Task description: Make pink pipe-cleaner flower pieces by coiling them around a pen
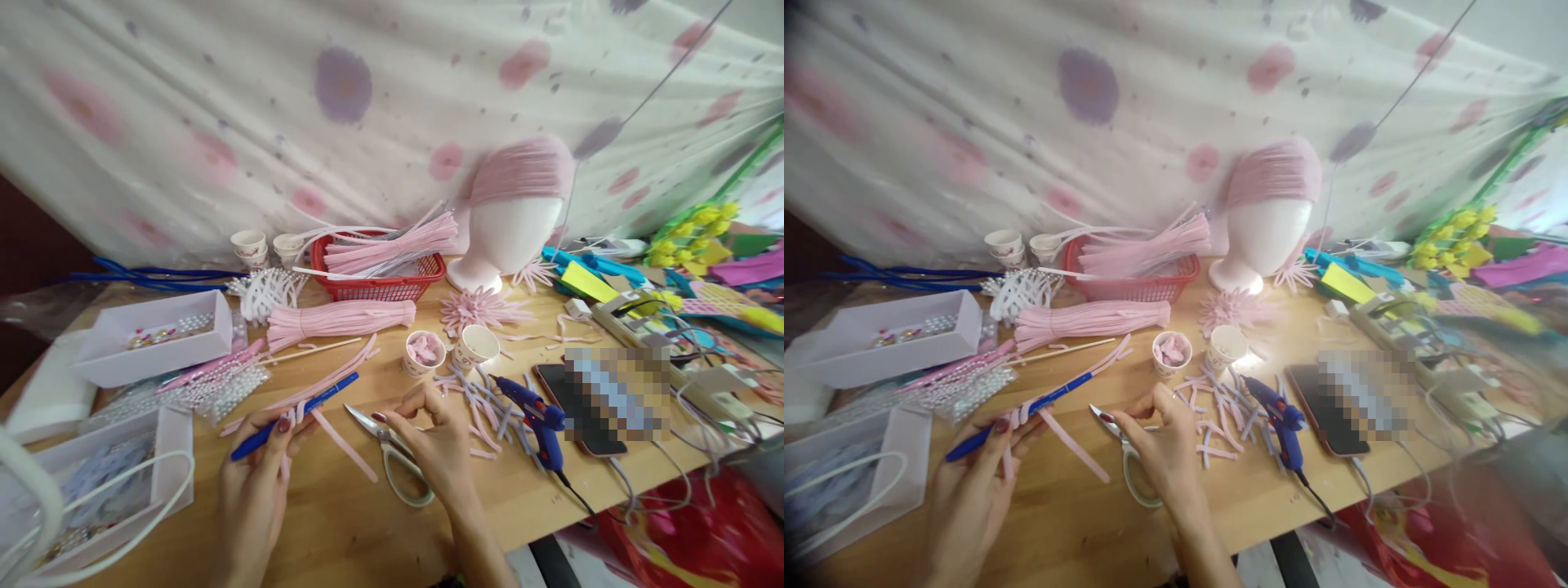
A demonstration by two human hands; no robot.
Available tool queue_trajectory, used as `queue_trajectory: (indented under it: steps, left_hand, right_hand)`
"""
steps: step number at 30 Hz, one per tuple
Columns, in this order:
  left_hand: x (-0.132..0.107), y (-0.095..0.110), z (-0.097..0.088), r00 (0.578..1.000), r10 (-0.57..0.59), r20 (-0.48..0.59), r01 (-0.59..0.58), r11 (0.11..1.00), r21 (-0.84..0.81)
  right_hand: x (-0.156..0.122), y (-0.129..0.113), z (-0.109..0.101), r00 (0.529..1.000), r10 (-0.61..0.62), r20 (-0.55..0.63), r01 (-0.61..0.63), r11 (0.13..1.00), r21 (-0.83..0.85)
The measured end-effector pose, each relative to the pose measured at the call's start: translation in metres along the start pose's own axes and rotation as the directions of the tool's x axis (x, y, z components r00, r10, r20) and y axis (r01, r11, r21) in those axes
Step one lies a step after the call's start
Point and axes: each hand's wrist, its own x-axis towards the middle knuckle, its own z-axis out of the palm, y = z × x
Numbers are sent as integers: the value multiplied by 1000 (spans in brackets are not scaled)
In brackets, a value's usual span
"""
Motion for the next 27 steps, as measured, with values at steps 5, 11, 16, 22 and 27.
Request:
queue_trajectory:
  steps: [5,11,16,22,27]
  left_hand:
    - [1,-2,1,999,-29,16,29,999,13]
    - [2,-4,4,987,-155,42,158,985,-74]
    - [6,-1,11,865,-489,-112,452,857,-248]
    - [11,4,14,804,-582,-126,519,788,-330]
    - [11,-2,7,800,-593,-90,531,771,-351]
  right_hand:
    - [0,0,2,1000,2,-9,-2,1000,29]
    - [0,-5,5,985,-151,81,140,981,134]
    - [0,-9,5,949,-299,103,279,944,178]
    - [-5,-4,6,928,-311,205,299,950,87]
    - [-12,8,13,907,-350,235,361,933,-6]
